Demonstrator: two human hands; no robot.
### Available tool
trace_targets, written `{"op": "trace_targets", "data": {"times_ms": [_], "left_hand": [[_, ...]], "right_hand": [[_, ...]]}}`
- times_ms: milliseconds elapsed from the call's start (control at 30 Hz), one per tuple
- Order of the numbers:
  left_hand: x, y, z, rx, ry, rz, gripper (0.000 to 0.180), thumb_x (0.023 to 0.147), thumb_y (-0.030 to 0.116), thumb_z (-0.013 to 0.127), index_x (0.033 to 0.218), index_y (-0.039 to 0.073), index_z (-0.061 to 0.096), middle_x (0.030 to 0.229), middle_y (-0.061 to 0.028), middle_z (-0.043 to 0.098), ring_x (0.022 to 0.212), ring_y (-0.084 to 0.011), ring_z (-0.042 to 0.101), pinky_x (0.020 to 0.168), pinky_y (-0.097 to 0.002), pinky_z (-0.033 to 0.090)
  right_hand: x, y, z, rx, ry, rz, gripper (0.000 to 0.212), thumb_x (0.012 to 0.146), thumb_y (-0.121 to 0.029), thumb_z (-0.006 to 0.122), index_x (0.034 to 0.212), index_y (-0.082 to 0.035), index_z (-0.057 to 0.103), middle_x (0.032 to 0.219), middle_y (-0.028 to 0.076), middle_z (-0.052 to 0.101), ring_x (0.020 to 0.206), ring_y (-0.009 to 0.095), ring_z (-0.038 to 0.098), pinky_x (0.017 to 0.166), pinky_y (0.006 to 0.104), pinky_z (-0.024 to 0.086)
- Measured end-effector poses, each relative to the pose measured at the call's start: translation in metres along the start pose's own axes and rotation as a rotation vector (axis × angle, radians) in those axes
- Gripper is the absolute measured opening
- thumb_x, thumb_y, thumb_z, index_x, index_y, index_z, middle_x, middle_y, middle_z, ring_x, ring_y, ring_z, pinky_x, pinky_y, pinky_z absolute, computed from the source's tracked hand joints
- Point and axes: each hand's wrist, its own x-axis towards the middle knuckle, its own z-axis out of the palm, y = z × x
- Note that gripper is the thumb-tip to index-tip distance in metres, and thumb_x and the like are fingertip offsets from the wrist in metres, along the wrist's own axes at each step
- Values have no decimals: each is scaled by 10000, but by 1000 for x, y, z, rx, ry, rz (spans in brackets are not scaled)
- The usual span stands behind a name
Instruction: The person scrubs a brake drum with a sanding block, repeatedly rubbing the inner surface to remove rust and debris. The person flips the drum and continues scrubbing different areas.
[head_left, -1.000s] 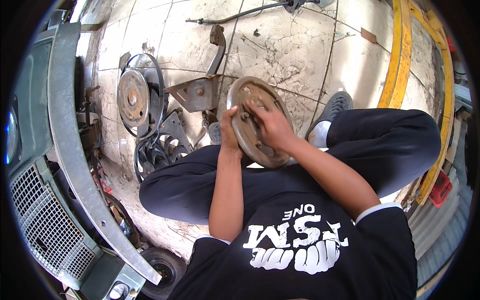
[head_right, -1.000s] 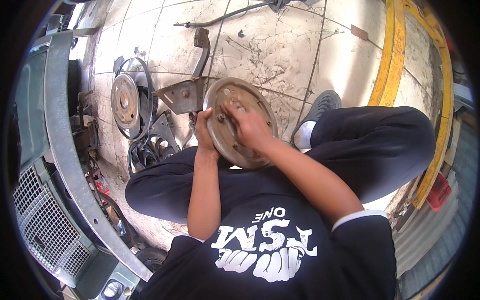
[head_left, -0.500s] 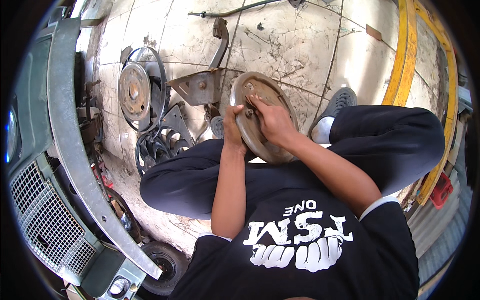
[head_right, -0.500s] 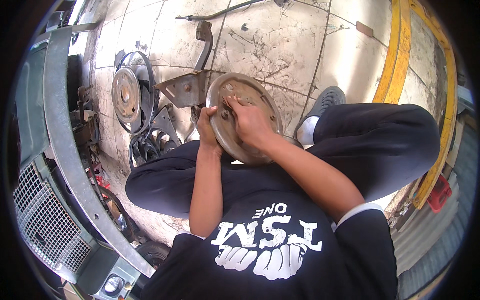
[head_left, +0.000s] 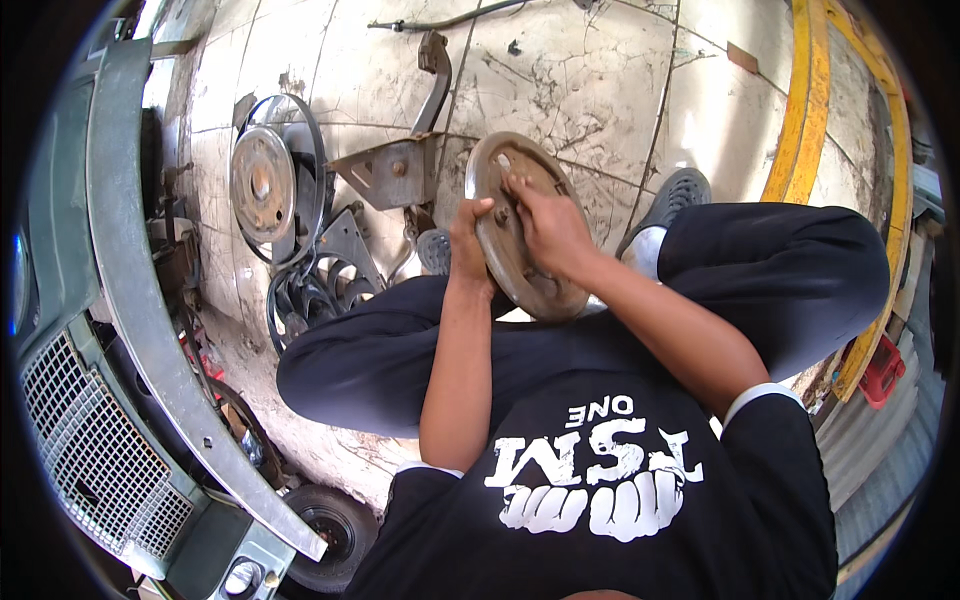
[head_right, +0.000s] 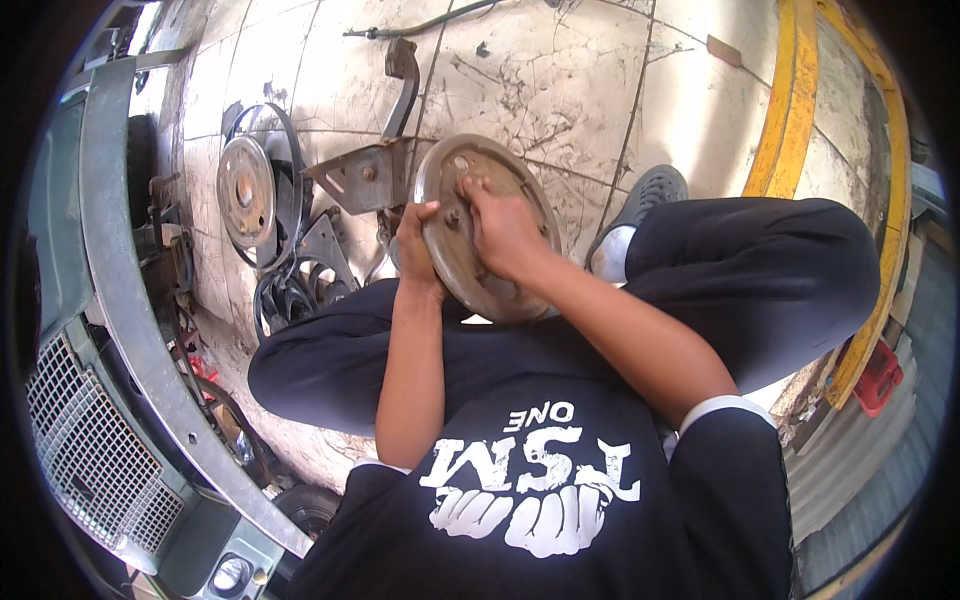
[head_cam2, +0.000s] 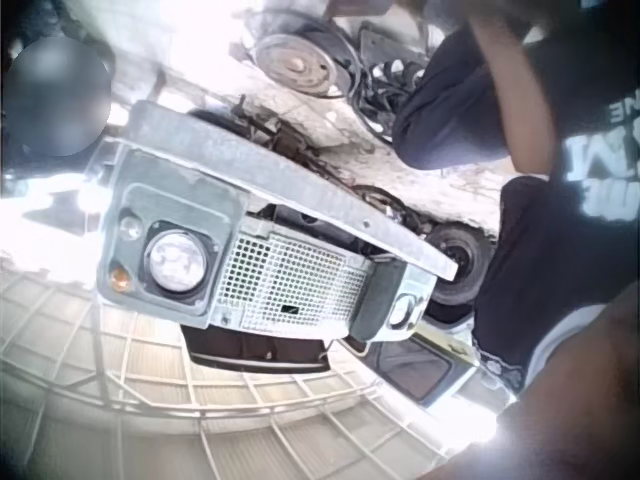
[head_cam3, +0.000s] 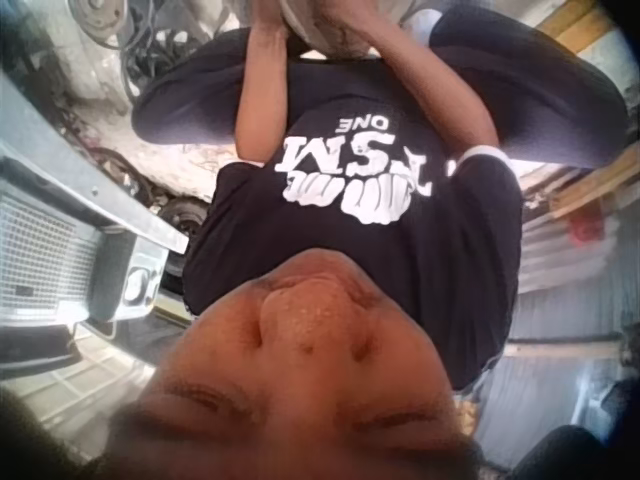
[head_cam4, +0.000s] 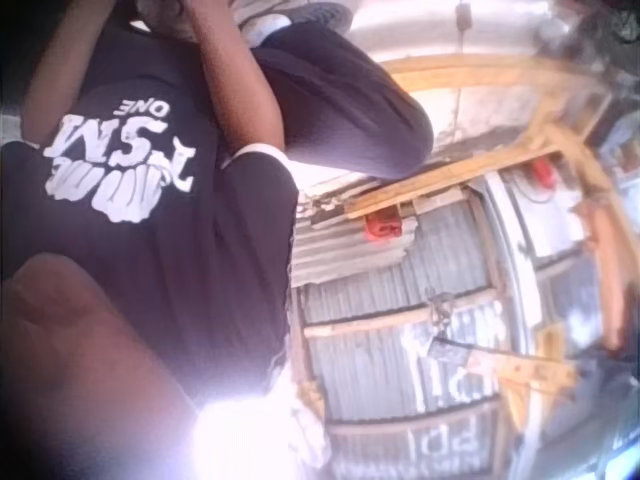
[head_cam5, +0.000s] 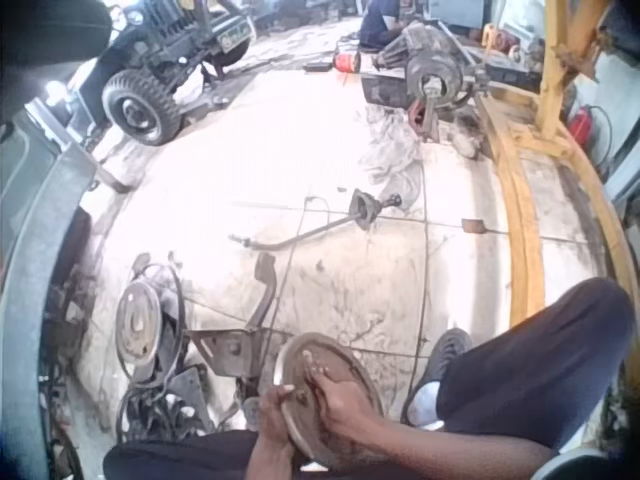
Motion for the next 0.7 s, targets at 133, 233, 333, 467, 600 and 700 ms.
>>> {"op": "trace_targets", "data": {"times_ms": [133, 233, 333, 467, 600, 700], "left_hand": [[-19, 13, 31, -52, 39, -8, 482, 887, 337, 625, 1233, 2, 613, 1061, -125, 675, 936, -257, 688, 832, -394, 586], [-2, 0, 8, 25, 51, 16, 531, 891, 359, 607, 1283, 1, 607, 1115, -141, 684, 988, -272, 698, 864, -388, 590], [-9, 9, 15, -50, -5, -20, 572, 882, 330, 601, 1336, -16, 580, 1189, -166, 673, 1058, -304, 686, 945, -430, 573], [-11, 7, 14, -35, -14, -4, 573, 879, 319, 596, 1343, -17, 579, 1212, -174, 672, 1085, -315, 682, 970, -439, 570], [-14, 7, 13, -56, -1, -12, 563, 886, 327, 594, 1340, -6, 590, 1202, -166, 676, 1073, -304, 683, 957, -437, 572], [-12, 6, 15, -29, 8, -10, 544, 889, 330, 593, 1318, -5, 608, 1189, -157, 682, 1076, -296, 678, 969, -429, 563]], "right_hand": [[21, 6, -8, -6, -52, 89, 443, 995, -76, 565, 1436, -96, 600, 1261, 278, 660, 1128, 449, 655, 985, 518, 516], [12, 2, -5, 6, -42, 88, 419, 998, -79, 566, 1415, -89, 613, 1280, 246, 665, 1133, 451, 652, 989, 508, 520], [6, 6, 2, 13, 45, -8, 403, 1005, -84, 558, 1404, -85, 619, 1295, 239, 664, 1149, 447, 647, 1001, 500, 519], [14, 2, -1, 53, -11, 60, 414, 1003, -76, 565, 1414, -100, 611, 1261, 252, 668, 1119, 462, 651, 976, 513, 525], [10, -6, -1, 83, 30, 73, 397, 1004, -78, 564, 1396, -93, 623, 1148, 282, 682, 1038, 491, 655, 913, 541, 525], [13, -5, -6, 60, 37, 89, 387, 1002, -79, 565, 1384, -87, 630, 1102, 287, 688, 1009, 493, 660, 889, 548, 522]]}}
